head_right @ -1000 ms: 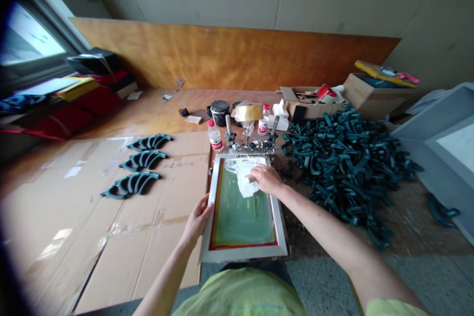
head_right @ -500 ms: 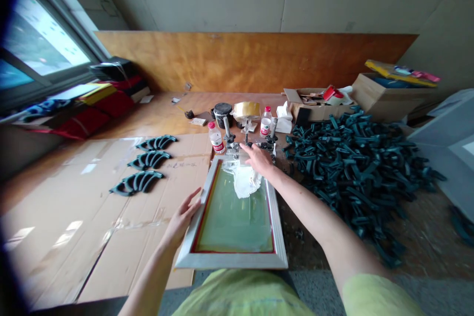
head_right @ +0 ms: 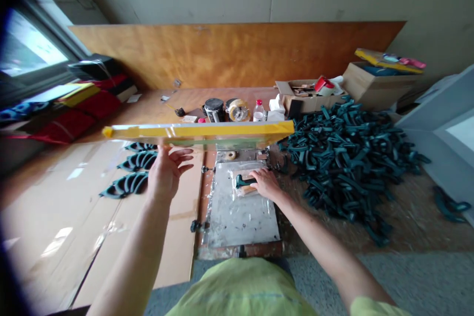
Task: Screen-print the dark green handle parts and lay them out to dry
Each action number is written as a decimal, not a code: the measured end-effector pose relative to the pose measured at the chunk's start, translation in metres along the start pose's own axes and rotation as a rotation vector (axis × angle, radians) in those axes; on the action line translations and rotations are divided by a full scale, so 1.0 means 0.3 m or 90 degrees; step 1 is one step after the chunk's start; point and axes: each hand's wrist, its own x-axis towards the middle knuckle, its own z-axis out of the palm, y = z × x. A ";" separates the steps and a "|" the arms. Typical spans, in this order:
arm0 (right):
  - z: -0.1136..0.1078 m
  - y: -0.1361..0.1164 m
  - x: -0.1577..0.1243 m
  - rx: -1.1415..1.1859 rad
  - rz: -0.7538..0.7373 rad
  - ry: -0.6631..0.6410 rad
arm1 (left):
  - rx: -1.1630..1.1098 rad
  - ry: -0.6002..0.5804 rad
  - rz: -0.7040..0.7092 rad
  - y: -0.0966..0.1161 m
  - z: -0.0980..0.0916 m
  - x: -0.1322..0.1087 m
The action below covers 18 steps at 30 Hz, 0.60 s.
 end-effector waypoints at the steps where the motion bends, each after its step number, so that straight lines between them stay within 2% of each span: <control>1: 0.004 -0.029 -0.005 0.005 0.004 0.001 | 0.009 0.001 -0.036 -0.042 -0.003 -0.038; 3: 0.003 -0.104 -0.023 0.025 0.017 0.033 | 0.052 -0.054 -0.202 -0.155 -0.003 -0.143; 5: 0.007 -0.200 -0.059 0.033 -0.006 0.071 | 0.099 -0.167 -0.407 -0.281 0.002 -0.256; 7: 0.019 -0.285 -0.105 0.039 -0.107 0.052 | 0.090 -0.190 -0.478 -0.384 -0.003 -0.337; 9: 0.020 -0.308 -0.149 0.046 -0.210 -0.015 | 0.119 -0.144 -0.463 -0.445 -0.044 -0.360; 10: 0.009 -0.283 -0.168 0.032 -0.216 -0.049 | 0.167 -0.108 -0.445 -0.460 -0.084 -0.349; 11: -0.009 -0.232 -0.185 0.002 -0.180 -0.071 | 0.225 -0.072 -0.428 -0.467 -0.139 -0.326; 13: -0.064 -0.075 -0.215 -0.103 -0.015 -0.097 | 0.358 -0.013 -0.405 -0.472 -0.283 -0.264; 16: -0.143 0.188 -0.263 -0.197 0.201 -0.125 | 0.532 0.004 -0.415 -0.497 -0.513 -0.187; 18: -0.163 0.307 -0.299 -0.217 0.271 -0.146 | 0.635 0.004 -0.381 -0.528 -0.623 -0.169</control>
